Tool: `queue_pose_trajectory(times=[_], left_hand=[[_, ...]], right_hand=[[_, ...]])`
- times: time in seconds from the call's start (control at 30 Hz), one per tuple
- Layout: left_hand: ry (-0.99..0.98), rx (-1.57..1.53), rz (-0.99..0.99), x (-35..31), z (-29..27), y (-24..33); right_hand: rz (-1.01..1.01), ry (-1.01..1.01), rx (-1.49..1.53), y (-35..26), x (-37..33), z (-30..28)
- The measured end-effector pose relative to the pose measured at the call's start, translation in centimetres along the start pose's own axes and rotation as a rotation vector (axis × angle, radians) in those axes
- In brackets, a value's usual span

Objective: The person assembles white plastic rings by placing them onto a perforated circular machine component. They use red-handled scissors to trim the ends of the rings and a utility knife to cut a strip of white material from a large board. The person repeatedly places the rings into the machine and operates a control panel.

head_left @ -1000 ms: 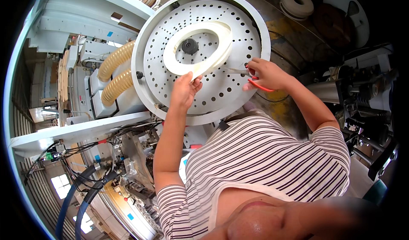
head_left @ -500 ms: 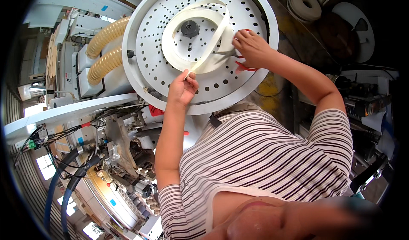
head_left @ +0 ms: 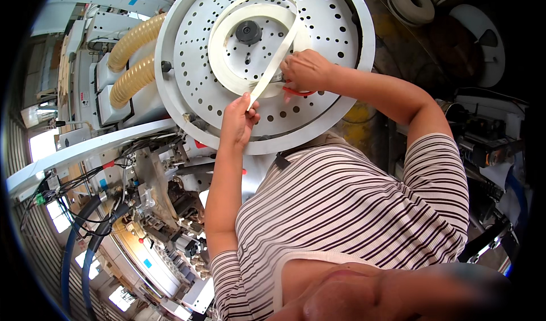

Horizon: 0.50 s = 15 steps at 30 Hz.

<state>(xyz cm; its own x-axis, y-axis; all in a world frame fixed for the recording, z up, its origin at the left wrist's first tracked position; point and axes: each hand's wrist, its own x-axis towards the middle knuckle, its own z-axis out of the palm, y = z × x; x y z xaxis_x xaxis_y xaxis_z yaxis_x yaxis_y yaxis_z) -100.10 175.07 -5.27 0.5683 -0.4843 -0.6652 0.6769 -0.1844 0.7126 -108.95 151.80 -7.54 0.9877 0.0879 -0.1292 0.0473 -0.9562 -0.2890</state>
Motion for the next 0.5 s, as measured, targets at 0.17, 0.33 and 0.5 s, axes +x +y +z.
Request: queue_pose_trajectory(times=[0.17, 0.33, 0.5], left_hand=[[-0.091, -0.181, -0.078, -0.5, -0.1, 1.4], [-0.115, -0.119, 0.142, -2.0, -1.2, 3.5], [-0.123, 0.167, 0.328, -5.1, -1.8, 5.5]], right_hand=[[-0.089, 0.145, -0.004, 0.8, 0.3, -0.2], [0.026, -0.098, 0.058, 0.9, 0.3, -0.5], [-0.009, -0.115, 0.371, 2.1, -5.1, -3.5]])
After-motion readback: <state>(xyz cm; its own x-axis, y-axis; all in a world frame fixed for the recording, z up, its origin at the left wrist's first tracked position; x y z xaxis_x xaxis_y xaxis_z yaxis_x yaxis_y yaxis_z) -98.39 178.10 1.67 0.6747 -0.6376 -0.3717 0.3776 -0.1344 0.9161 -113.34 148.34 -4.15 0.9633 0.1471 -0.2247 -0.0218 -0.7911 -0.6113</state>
